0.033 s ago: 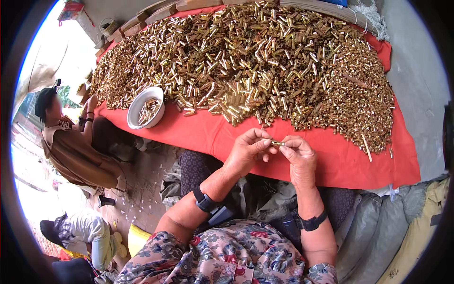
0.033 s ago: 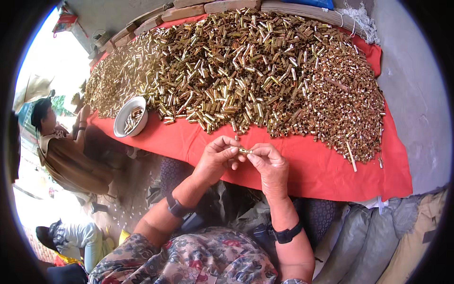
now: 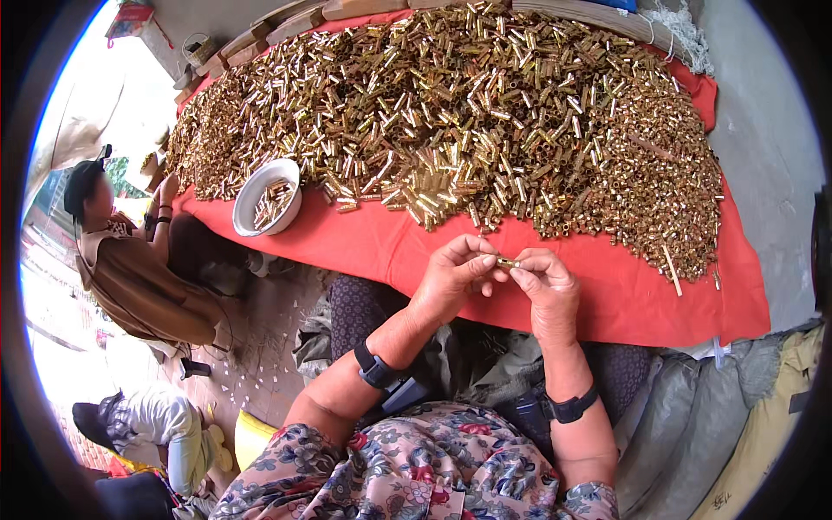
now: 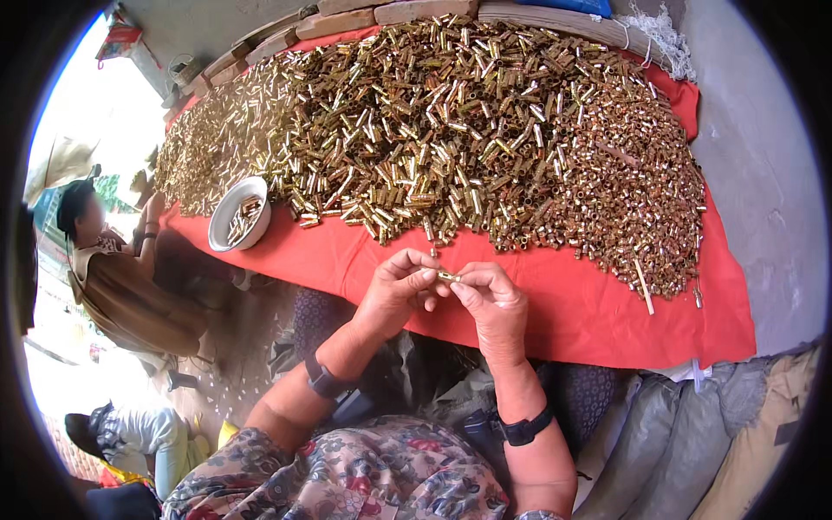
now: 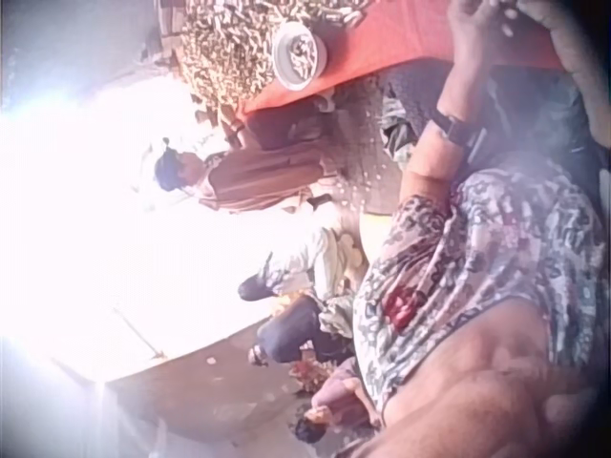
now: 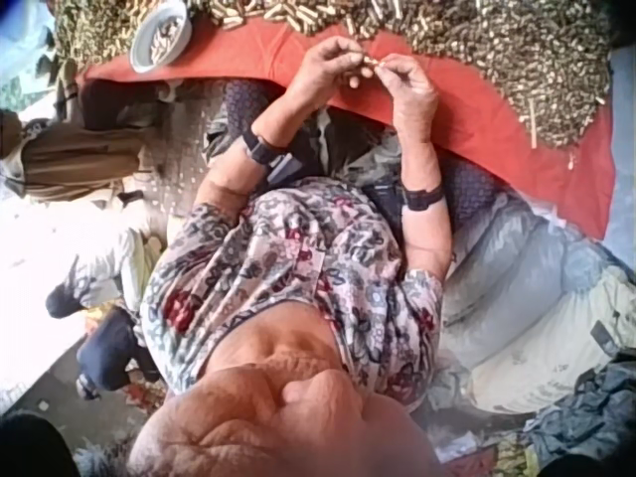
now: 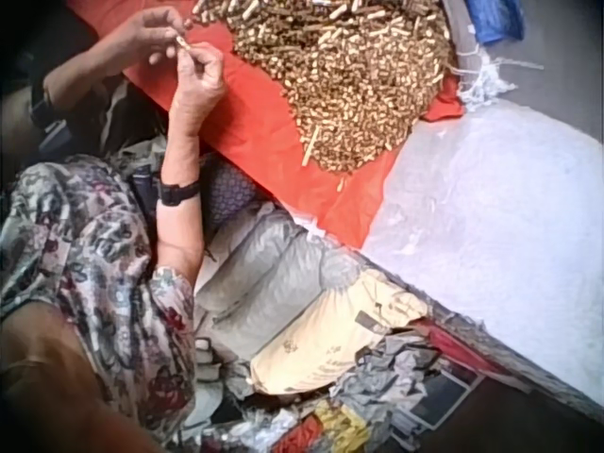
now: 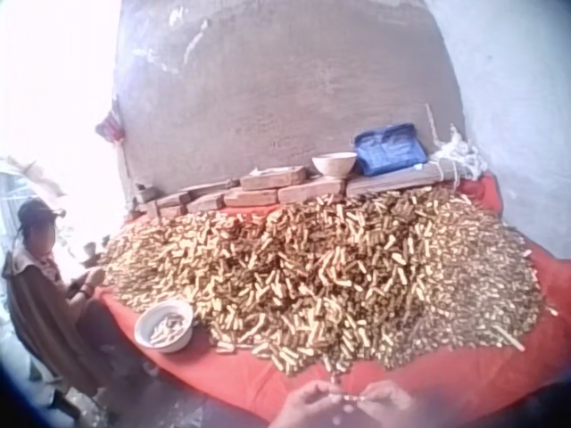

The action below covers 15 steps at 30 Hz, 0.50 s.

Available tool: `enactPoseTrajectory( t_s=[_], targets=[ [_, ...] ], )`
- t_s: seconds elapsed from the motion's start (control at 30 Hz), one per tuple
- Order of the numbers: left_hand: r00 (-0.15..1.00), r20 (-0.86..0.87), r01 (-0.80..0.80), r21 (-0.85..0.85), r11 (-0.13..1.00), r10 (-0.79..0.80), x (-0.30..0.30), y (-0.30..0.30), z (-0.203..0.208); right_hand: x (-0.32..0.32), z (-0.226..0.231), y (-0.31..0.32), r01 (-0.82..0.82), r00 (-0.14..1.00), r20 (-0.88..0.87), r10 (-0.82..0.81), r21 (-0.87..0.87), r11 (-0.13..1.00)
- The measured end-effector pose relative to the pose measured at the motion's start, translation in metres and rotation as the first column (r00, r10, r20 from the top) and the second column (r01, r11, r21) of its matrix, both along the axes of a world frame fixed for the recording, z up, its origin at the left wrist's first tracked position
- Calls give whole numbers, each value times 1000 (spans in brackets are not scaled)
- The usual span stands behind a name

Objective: Manually sorting and checking small brass mechanical components on a table.

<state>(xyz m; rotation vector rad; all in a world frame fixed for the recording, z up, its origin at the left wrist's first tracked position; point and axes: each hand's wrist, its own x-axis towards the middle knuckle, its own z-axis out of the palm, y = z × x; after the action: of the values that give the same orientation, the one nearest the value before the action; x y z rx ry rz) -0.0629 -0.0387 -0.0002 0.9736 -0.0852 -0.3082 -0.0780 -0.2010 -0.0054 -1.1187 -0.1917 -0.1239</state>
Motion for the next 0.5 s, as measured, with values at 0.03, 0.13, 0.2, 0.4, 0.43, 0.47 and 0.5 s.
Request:
enactPoseTrajectory(
  t_s=[0.03, 0.13, 0.2, 0.4, 0.43, 0.47, 0.5],
  targets=[
    [1000, 22, -13, 5, 1000, 12, 0, -1, 0, -1, 0, 1, 34, 997, 74, -27, -88, 996],
    [997, 81, -22, 23, 1000, 20, 3, -1, -2, 0, 3, 4, 22, 995, 103, -11, -104, 994],
    [993, 115, -17, 33, 999, 13, 4, -3, -3, 3, 2, 6, 17, 995, 99, -9, -75, 997],
    [988, 28, -147, -81, 986, 150, 7, 10, 8, 15, 15, -14, -31, 995, 75, 59, -333, 942],
    [982, 25, -183, -83, 980, 185, 13, 16, 12, 19, 15, -24, 136, 981, 190, -28, -584, 800],
    [971, 66, -228, -56, 972, 231, 20, 21, 13, 25, 8, -33, 271, 959, 242, -145, -652, 708],
    [955, 112, -274, -29, 961, 275, 28, 26, 15, 30, 5, -39, 407, 913, 338, -229, -716, 567]
  ],
)
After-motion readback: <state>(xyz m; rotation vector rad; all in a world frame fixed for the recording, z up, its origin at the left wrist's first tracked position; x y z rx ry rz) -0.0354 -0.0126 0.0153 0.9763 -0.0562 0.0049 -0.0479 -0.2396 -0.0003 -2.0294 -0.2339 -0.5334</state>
